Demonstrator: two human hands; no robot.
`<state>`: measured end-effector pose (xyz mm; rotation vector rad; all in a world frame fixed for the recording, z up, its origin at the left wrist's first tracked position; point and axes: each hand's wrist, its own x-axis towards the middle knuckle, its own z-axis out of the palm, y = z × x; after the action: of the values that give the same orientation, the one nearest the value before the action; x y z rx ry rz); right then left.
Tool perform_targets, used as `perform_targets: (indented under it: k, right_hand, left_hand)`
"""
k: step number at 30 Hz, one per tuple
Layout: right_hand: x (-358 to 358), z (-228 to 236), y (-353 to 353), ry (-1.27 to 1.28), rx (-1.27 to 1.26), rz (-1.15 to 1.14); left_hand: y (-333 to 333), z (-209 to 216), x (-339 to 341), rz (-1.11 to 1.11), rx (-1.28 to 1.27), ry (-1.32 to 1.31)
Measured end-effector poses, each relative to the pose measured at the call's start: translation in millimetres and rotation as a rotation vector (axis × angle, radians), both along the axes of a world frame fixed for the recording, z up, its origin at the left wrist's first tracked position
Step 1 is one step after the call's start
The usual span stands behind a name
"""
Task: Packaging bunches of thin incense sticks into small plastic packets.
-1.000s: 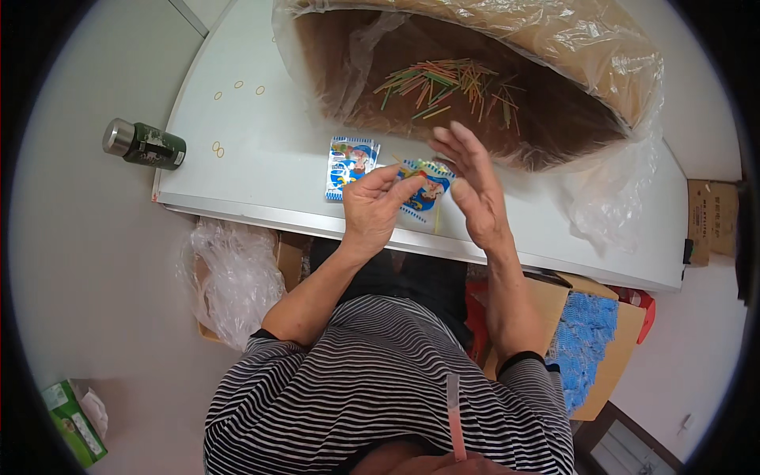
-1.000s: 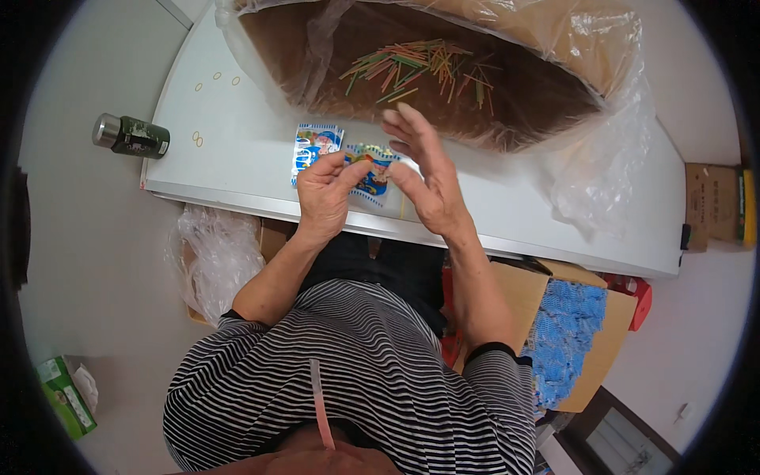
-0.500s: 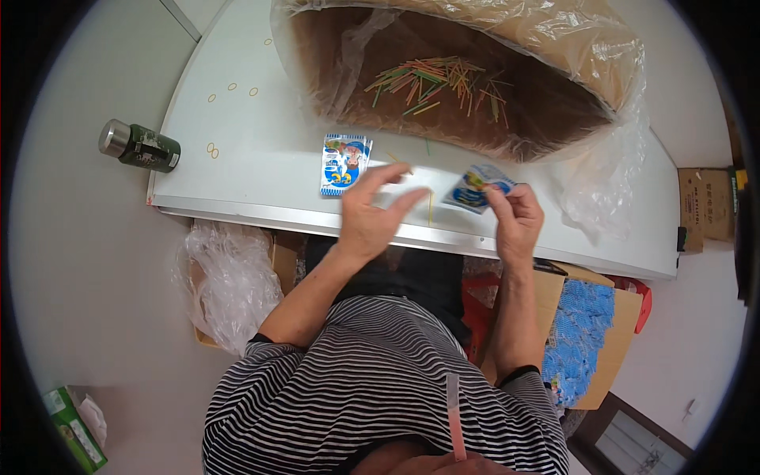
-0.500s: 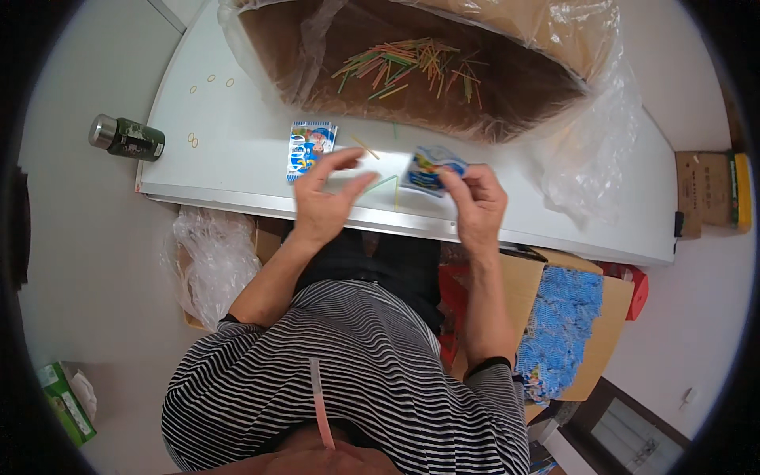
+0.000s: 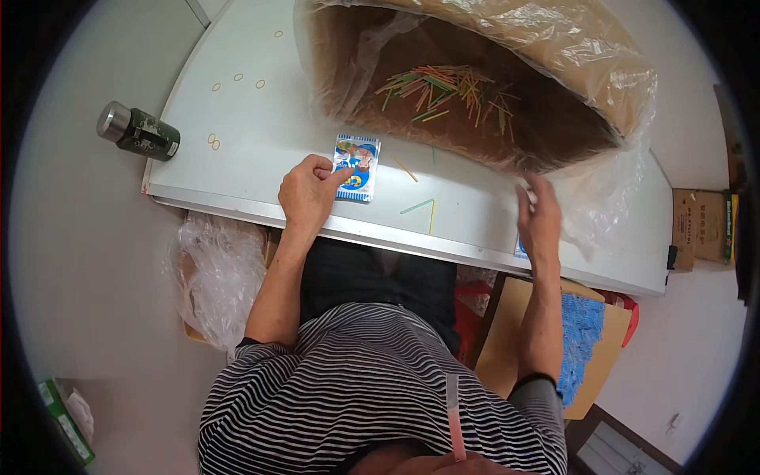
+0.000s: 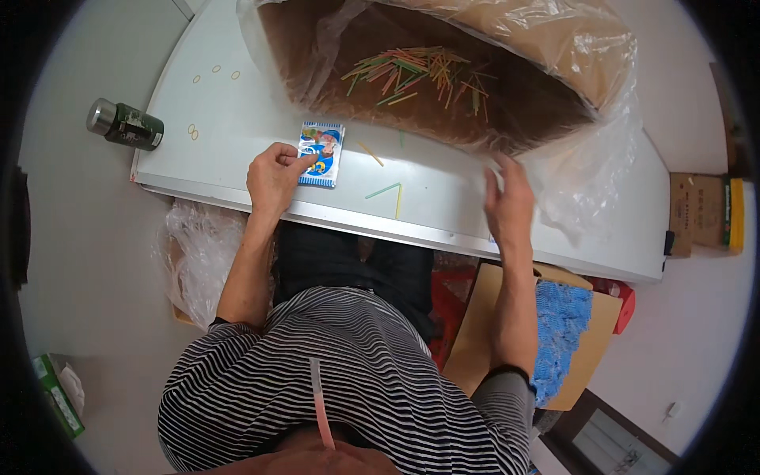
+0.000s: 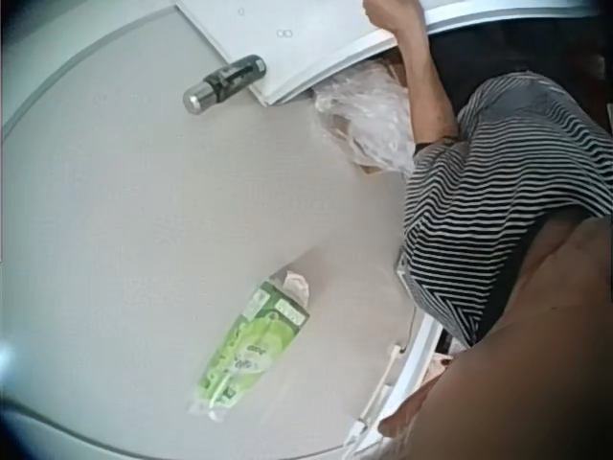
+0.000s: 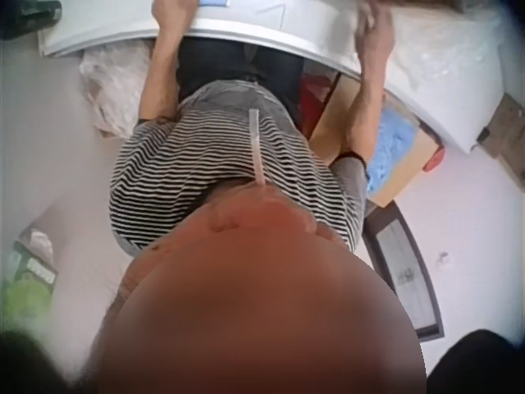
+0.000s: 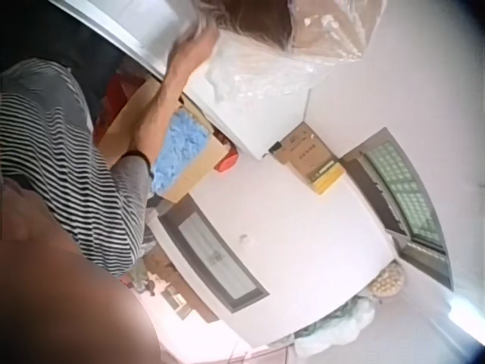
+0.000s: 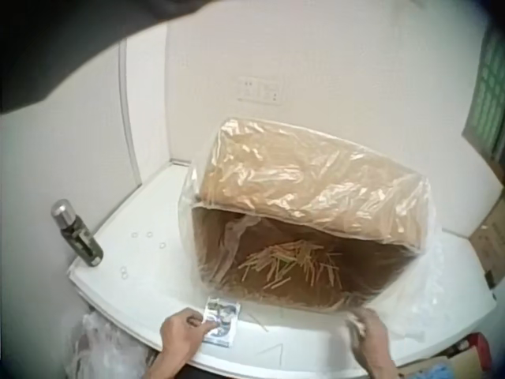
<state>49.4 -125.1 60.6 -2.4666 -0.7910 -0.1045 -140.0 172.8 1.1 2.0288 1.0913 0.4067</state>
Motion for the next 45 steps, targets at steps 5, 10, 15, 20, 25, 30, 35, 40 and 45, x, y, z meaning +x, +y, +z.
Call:
perform_targets:
  k: [5, 10, 15, 20, 25, 30, 35, 40, 45]
  right_hand:
    - [53.8, 2.1, 131.2, -0.194, -0.102, 0.548]
    - [99.5, -10.3, 215.2, 0.494, -0.345, 0.597]
    - [121.5, -36.2, 226.4, 0.036, -0.356, 0.719]
    - [116.5, -23.9, 232.9, 0.225, -0.162, 0.642]
    - [116.4, -4.9, 233.8, 0.158, -0.557, 0.701]
    - [130.1, -35.0, 231.6, 0.292, -0.387, 0.563]
    - [116.0, -45.4, 239.9, -0.055, -0.362, 0.582]
    - [132.4, -38.1, 239.5, 0.172, -0.368, 0.574]
    - [138.7, -25.9, 225.4, 0.246, -0.203, 0.559]
  left_hand:
    - [1.7, -13.6, -2.6, 0.013, -0.054, -0.114]
    - [-2.2, -9.2, -3.9, 0.043, -0.114, -0.158]
    - [0.4, -15.5, -3.2, 0.047, -0.106, -0.131]
    - [2.8, -16.1, -3.8, 0.032, -0.149, -0.181]
    - [2.8, -15.9, -6.0, 0.026, -0.115, -0.208]
    - [2.3, -21.5, -3.3, 0.026, -0.110, -0.204]
    - [2.3, -20.6, -3.4, 0.054, -0.126, -0.156]
    - [1.2, -19.9, -2.0, 0.043, -0.126, -0.123]
    - [2.1, -13.5, -5.1, 0.048, -0.110, -0.078]
